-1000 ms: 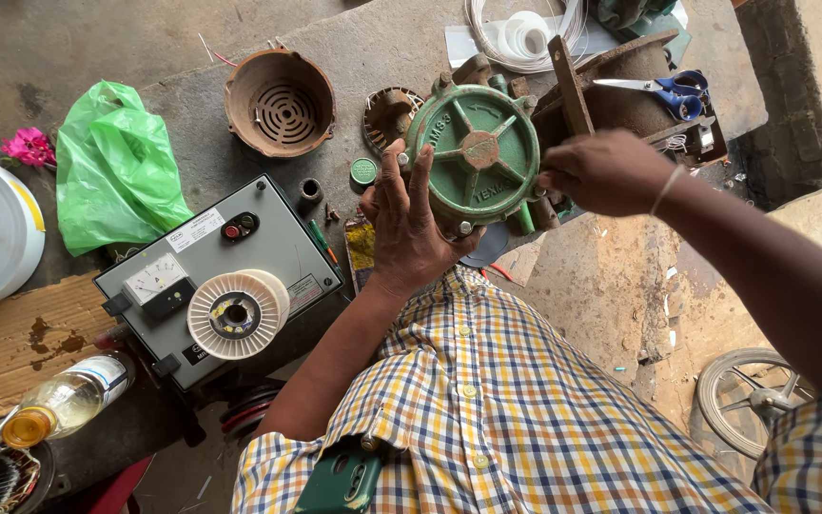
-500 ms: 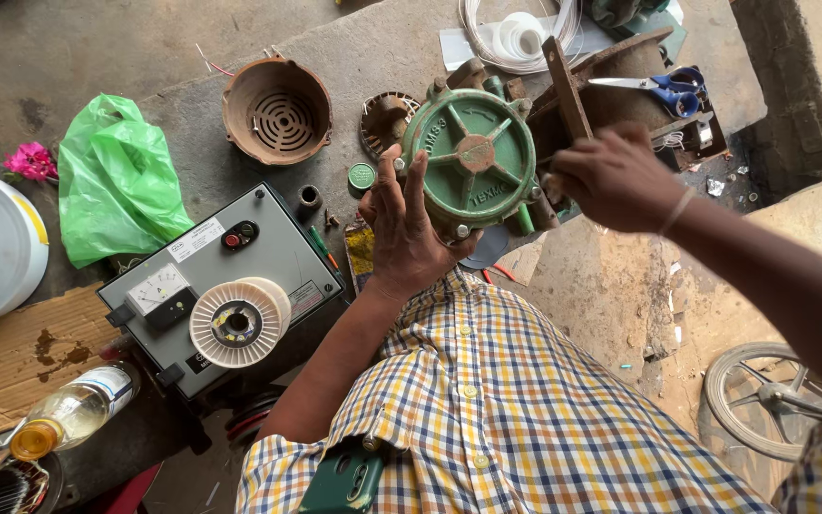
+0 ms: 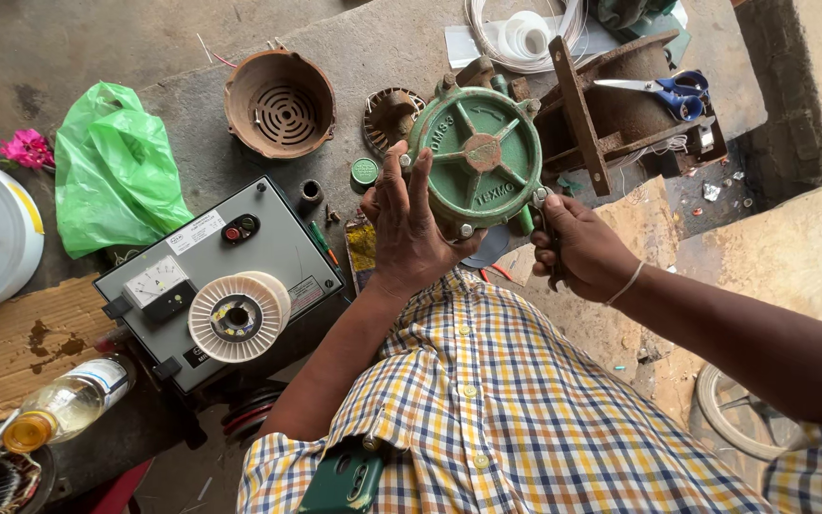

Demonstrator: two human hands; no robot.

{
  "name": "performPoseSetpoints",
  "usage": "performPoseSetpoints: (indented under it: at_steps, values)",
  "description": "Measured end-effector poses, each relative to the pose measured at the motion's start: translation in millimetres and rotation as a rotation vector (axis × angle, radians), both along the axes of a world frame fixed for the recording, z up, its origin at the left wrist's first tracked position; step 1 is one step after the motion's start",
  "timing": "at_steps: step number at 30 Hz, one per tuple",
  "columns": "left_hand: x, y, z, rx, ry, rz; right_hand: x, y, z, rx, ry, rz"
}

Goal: The person works on a green electric water pump mounted on a workbench, holding the pump cover steady with one hand while using a spanner with the other to loosen and tighten bolts around the cover. They reposition around the pump, turning fasteners on different sides and steadying the housing throughout.

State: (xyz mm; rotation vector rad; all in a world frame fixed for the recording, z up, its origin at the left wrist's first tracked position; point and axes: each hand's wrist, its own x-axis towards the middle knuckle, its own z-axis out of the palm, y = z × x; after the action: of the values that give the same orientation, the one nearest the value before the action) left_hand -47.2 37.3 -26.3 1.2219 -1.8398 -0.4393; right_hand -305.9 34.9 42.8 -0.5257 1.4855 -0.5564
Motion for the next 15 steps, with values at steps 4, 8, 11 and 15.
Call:
performPoseSetpoints:
  at_steps: [4, 8, 11, 15]
  values:
    - [1, -2, -1, 0.027, 0.007, -0.018, -12, -10, 2, -0.082, 0.422, 0.562]
    - [-1, 0, 0, 0.009, 0.01, -0.017, -22, -30, 8, -0.272, 0.501, 0.8]
    - [0, 1, 0, 0.018, -0.016, -0.005, -24, -36, 12, 0.063, 0.102, 0.394]
    - [0, 1, 1, -0.024, -0.022, 0.012, -26, -47, 20, -0.181, 0.714, 0.914]
